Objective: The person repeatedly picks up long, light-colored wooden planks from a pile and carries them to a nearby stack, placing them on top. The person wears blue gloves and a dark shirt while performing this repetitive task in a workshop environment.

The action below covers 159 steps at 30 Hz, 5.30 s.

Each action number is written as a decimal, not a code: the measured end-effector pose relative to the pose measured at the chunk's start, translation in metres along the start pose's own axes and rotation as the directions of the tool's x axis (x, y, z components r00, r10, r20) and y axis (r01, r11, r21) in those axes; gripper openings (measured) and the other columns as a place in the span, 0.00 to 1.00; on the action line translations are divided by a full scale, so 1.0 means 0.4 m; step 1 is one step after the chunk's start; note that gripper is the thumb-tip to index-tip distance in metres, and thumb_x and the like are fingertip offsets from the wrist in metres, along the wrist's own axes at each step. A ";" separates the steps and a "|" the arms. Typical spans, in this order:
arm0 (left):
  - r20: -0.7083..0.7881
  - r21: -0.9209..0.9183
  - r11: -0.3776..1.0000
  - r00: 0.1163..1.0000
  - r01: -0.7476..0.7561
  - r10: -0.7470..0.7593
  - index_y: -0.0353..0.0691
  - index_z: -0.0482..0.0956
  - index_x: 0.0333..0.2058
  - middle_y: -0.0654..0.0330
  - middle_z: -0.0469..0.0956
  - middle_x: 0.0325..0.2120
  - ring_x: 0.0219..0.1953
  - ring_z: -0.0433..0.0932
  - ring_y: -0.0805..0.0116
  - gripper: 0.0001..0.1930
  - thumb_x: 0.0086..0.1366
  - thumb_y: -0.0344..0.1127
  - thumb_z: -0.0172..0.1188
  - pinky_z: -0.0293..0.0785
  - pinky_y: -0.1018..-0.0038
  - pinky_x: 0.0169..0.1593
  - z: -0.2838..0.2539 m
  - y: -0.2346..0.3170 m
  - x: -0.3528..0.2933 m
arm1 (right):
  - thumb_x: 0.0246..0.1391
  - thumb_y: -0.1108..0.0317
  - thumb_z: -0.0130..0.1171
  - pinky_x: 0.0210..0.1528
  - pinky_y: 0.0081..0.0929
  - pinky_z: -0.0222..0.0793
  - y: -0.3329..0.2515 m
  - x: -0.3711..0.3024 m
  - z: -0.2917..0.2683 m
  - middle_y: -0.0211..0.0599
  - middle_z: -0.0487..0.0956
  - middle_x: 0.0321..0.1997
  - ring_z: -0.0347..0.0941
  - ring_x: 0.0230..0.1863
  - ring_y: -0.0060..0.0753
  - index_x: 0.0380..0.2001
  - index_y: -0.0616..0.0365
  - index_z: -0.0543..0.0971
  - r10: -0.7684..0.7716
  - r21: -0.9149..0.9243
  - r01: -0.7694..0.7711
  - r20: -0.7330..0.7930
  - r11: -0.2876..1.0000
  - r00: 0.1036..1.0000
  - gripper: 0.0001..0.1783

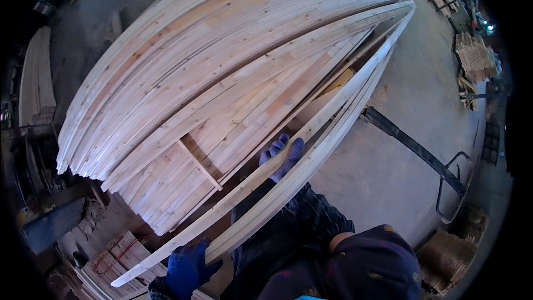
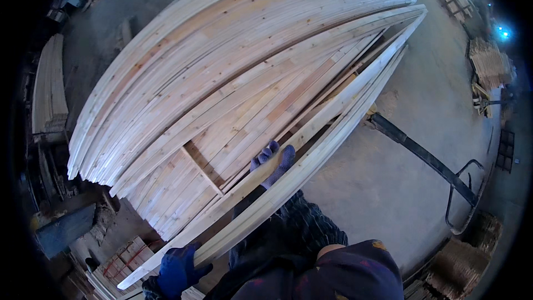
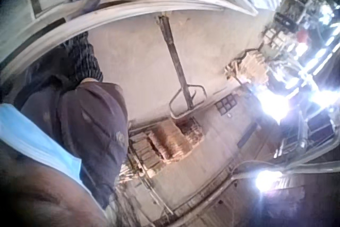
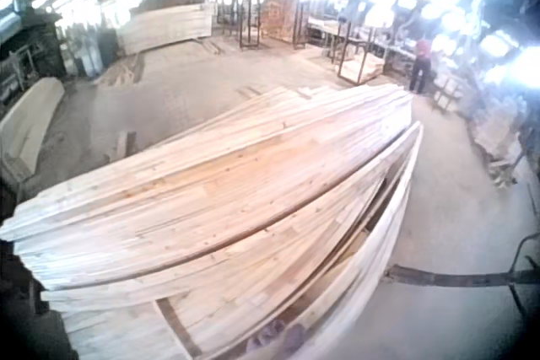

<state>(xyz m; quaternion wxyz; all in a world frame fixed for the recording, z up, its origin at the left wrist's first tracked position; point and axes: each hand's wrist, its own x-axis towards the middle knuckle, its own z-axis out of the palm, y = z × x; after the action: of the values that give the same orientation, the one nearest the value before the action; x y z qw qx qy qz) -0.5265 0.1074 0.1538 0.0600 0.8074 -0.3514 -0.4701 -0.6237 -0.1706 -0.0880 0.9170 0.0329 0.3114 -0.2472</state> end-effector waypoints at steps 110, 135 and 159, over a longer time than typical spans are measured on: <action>-0.845 0.222 0.973 0.484 -0.068 0.227 0.43 0.79 0.46 0.53 0.80 0.31 0.36 0.76 0.48 0.28 0.53 0.57 0.63 0.64 0.53 0.45 -1.423 -3.062 -0.442 | 0.58 0.74 0.55 0.63 0.46 0.68 2.680 0.711 1.088 0.60 0.74 0.55 0.72 0.57 0.53 0.53 0.70 0.72 0.044 -0.570 0.316 0.529 0.759 0.848 0.20; -0.086 -0.137 0.948 0.957 -0.286 0.276 0.34 0.77 0.45 0.44 0.81 0.36 0.38 0.82 0.50 0.29 0.54 0.52 0.69 0.78 0.62 0.41 -1.594 -2.909 -0.287 | 0.55 0.49 0.63 0.71 0.36 0.50 2.669 0.566 1.024 0.47 0.56 0.71 0.53 0.71 0.44 0.70 0.55 0.52 -0.977 -0.810 0.586 0.135 -0.013 0.164 0.48; -0.194 0.190 0.877 0.859 -0.441 0.474 0.46 0.61 0.64 0.45 0.64 0.61 0.62 0.63 0.43 0.44 0.52 0.59 0.65 0.59 0.50 0.62 -1.236 -3.105 -0.279 | 0.55 0.46 0.62 0.66 0.34 0.59 2.628 0.636 0.864 0.51 0.68 0.63 0.63 0.64 0.44 0.66 0.63 0.60 -0.946 -0.730 0.605 -0.201 0.318 0.255 0.44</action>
<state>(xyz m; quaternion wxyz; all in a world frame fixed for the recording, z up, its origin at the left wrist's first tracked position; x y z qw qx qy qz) 0.4695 0.9880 -0.0244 0.1548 0.7524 -0.5557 -0.3180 0.2402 0.5655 -0.0582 0.4645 -0.3024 0.6089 -0.5675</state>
